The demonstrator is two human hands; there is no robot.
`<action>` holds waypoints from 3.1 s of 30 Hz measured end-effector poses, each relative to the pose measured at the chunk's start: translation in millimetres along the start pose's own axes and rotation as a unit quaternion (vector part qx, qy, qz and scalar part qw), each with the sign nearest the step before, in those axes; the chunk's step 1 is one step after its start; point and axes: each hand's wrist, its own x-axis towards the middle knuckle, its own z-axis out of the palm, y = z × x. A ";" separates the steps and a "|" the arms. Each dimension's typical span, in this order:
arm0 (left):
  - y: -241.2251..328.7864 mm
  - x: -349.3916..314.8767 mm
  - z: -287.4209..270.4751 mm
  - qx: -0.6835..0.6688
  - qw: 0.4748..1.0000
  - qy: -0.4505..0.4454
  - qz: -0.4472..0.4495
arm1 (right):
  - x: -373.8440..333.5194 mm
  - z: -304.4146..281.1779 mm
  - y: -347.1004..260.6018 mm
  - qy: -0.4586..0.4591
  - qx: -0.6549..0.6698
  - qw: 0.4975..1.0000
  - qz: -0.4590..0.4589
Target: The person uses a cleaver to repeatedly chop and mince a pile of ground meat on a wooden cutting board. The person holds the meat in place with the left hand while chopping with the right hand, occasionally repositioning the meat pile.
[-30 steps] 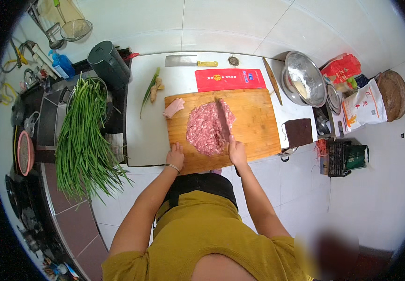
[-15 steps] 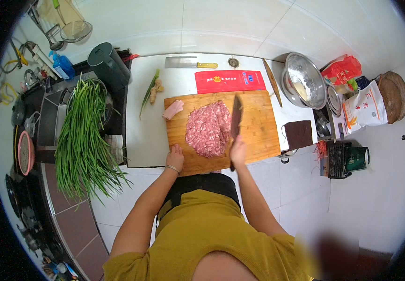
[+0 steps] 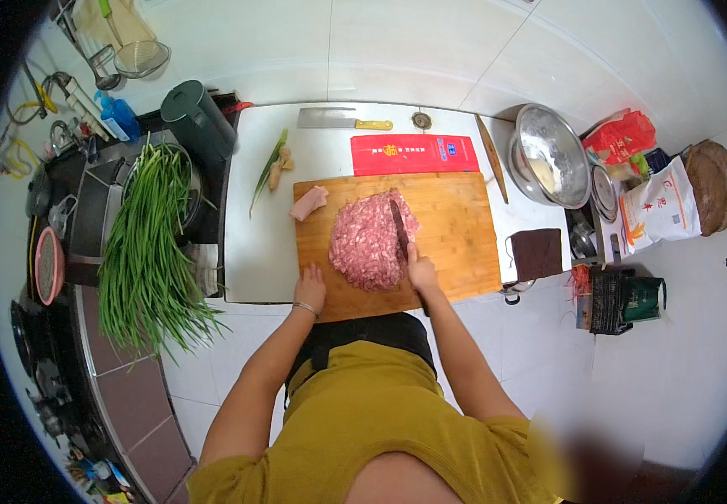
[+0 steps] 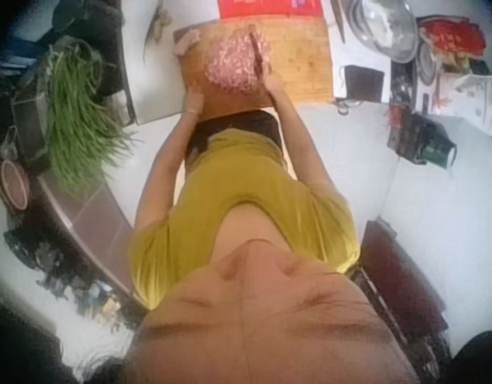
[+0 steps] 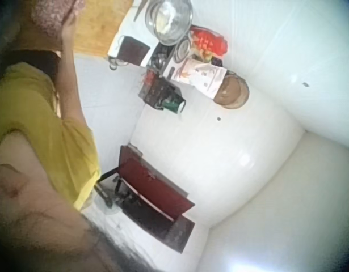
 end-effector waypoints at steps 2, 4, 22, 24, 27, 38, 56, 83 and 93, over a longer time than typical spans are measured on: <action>4.8 -3.6 2.2 -0.020 1.000 -0.003 -0.013 | 6.7 -71.7 -49.7 -0.206 0.018 0.970 0.129; 3.6 -2.2 1.9 -0.026 0.999 -0.003 -0.019 | 5.1 -86.2 -54.6 -0.166 0.069 0.978 0.102; 9.1 -4.4 16.3 -0.033 0.997 0.034 -0.069 | 45.3 -101.9 56.7 -0.413 0.438 0.730 0.323; 9.2 -4.0 22.5 -0.028 0.996 0.048 -0.072 | 49.4 -93.3 62.7 -0.427 0.453 0.715 0.317; 9.9 -5.9 20.2 -0.020 0.995 0.062 -0.079 | 68.1 -84.6 54.8 -0.493 0.423 0.694 0.311; 14.1 -9.7 16.6 -0.055 0.988 0.113 -0.090 | 130.2 -76.3 -13.7 -0.620 0.284 0.675 0.284; 7.5 -2.8 16.3 0.009 0.997 0.054 -0.049 | -30.2 -49.6 -21.5 -0.089 -0.213 0.941 -0.249; -1.9 -4.8 13.9 0.014 0.999 0.043 0.021 | -43.1 -119.9 -84.3 -0.114 0.252 0.948 0.160; -1.2 -7.2 21.8 -0.029 0.998 0.059 0.004 | -36.6 -61.0 -53.2 -0.093 0.125 0.983 0.101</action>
